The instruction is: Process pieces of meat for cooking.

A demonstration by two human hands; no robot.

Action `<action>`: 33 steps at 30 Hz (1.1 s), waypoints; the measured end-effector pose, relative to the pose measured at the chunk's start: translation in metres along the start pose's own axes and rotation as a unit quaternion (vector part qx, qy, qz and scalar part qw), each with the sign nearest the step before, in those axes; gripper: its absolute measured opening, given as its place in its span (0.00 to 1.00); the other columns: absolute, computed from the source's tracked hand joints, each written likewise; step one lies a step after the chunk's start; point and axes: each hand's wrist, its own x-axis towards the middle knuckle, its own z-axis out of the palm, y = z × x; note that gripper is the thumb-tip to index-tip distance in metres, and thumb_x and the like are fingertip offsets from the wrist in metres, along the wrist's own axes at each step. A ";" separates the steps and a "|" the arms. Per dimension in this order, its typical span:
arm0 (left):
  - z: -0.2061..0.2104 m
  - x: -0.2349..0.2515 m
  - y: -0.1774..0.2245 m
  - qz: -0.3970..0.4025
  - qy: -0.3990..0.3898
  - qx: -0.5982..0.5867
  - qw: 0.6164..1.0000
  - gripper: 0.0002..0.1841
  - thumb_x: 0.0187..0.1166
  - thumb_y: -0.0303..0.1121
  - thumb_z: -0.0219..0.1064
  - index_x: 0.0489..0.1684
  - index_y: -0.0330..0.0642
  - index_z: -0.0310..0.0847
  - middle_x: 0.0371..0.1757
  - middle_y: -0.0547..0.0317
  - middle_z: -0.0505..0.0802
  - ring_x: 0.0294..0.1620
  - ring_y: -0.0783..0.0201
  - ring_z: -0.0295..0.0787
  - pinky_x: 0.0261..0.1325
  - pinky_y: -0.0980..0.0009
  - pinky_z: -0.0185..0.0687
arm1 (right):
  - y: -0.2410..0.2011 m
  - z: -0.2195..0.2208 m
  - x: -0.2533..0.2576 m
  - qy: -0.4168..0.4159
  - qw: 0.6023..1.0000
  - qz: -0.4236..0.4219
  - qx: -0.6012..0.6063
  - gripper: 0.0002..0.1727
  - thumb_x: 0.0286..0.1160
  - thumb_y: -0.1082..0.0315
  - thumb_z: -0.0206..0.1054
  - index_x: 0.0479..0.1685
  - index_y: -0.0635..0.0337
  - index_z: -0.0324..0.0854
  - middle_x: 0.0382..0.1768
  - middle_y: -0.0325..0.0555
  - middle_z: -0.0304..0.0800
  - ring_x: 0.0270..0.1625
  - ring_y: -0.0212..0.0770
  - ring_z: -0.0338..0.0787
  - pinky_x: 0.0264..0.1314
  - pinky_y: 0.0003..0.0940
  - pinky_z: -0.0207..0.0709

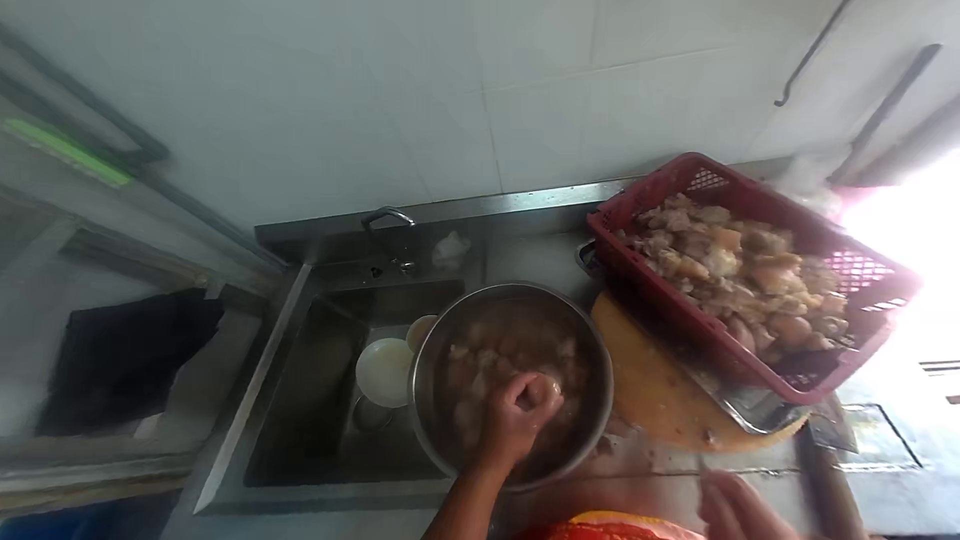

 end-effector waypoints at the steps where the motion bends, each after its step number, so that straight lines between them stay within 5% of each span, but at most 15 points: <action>1: 0.004 -0.003 0.006 0.035 0.011 0.022 0.999 0.19 0.61 0.44 0.86 0.48 0.47 0.94 0.47 0.65 0.95 0.48 0.72 0.92 0.55 0.70 0.93 | -0.035 0.012 0.011 -0.015 0.998 -0.056 -0.033 0.16 0.91 0.61 0.55 0.63 0.60 0.81 0.35 0.45 0.92 0.30 0.40 0.92 0.32 0.45 0.90; 3: 0.010 -0.007 0.023 0.076 0.032 0.081 0.993 0.18 0.60 0.43 0.85 0.46 0.48 0.95 0.45 0.67 0.94 0.47 0.75 0.91 0.53 0.73 0.92 | -0.087 0.041 0.035 -0.024 0.985 -0.148 -0.091 0.14 0.90 0.58 0.58 0.62 0.52 0.84 0.34 0.39 0.92 0.31 0.37 0.92 0.34 0.44 0.90; 6: 0.008 -0.014 0.042 0.100 0.050 0.125 0.986 0.15 0.60 0.43 0.83 0.42 0.49 0.94 0.42 0.69 0.92 0.46 0.76 0.89 0.51 0.75 0.89 | -0.108 0.076 0.063 -0.014 0.962 -0.209 -0.174 0.16 0.91 0.51 0.53 0.54 0.45 0.84 0.26 0.36 0.88 0.26 0.39 0.89 0.27 0.45 0.85; 10: -0.007 -0.016 0.036 0.124 0.079 0.132 0.980 0.18 0.61 0.45 0.84 0.46 0.49 0.95 0.44 0.68 0.93 0.47 0.76 0.90 0.52 0.74 0.91 | -0.108 0.075 0.074 -0.016 0.964 -0.157 -0.215 0.19 0.91 0.48 0.50 0.50 0.44 0.84 0.24 0.35 0.88 0.26 0.38 0.91 0.29 0.45 0.87; 21: -0.020 -0.028 0.034 0.180 0.099 0.149 0.967 0.17 0.63 0.43 0.79 0.48 0.49 0.94 0.47 0.65 0.92 0.49 0.71 0.89 0.51 0.69 0.90 | -0.132 0.085 0.056 -0.010 0.954 -0.245 -0.173 0.16 0.91 0.52 0.53 0.50 0.47 0.84 0.25 0.36 0.87 0.25 0.37 0.89 0.25 0.42 0.85; 25: -0.016 -0.030 0.037 0.156 0.083 0.089 0.980 0.18 0.64 0.43 0.82 0.49 0.45 0.94 0.48 0.65 0.93 0.51 0.72 0.90 0.56 0.72 0.91 | -0.125 0.079 0.068 -0.032 0.967 -0.167 -0.188 0.19 0.92 0.47 0.48 0.48 0.45 0.83 0.23 0.35 0.84 0.26 0.38 0.88 0.29 0.44 0.85; 28: -0.021 -0.032 0.036 0.116 0.065 0.041 0.990 0.15 0.62 0.42 0.82 0.43 0.45 0.93 0.46 0.66 0.93 0.49 0.72 0.91 0.53 0.72 0.91 | -0.130 0.084 0.058 -0.046 0.959 -0.231 -0.157 0.17 0.92 0.49 0.51 0.49 0.46 0.83 0.24 0.36 0.85 0.25 0.38 0.88 0.26 0.44 0.84; 30: -0.022 -0.035 0.036 0.117 0.050 0.019 0.992 0.14 0.64 0.41 0.83 0.43 0.45 0.94 0.45 0.66 0.94 0.49 0.70 0.91 0.54 0.70 0.92 | -0.125 0.081 0.065 -0.080 0.964 -0.184 -0.172 0.19 0.92 0.47 0.49 0.49 0.46 0.82 0.25 0.38 0.85 0.29 0.40 0.90 0.31 0.47 0.85; 33: -0.023 -0.017 0.026 0.064 0.000 0.188 0.980 0.17 0.68 0.50 0.79 0.45 0.49 0.94 0.46 0.67 0.93 0.50 0.72 0.91 0.57 0.71 0.91 | -0.110 0.061 0.093 -0.127 0.972 -0.046 -0.194 0.21 0.92 0.47 0.47 0.50 0.49 0.82 0.30 0.41 0.89 0.36 0.42 0.92 0.42 0.48 0.87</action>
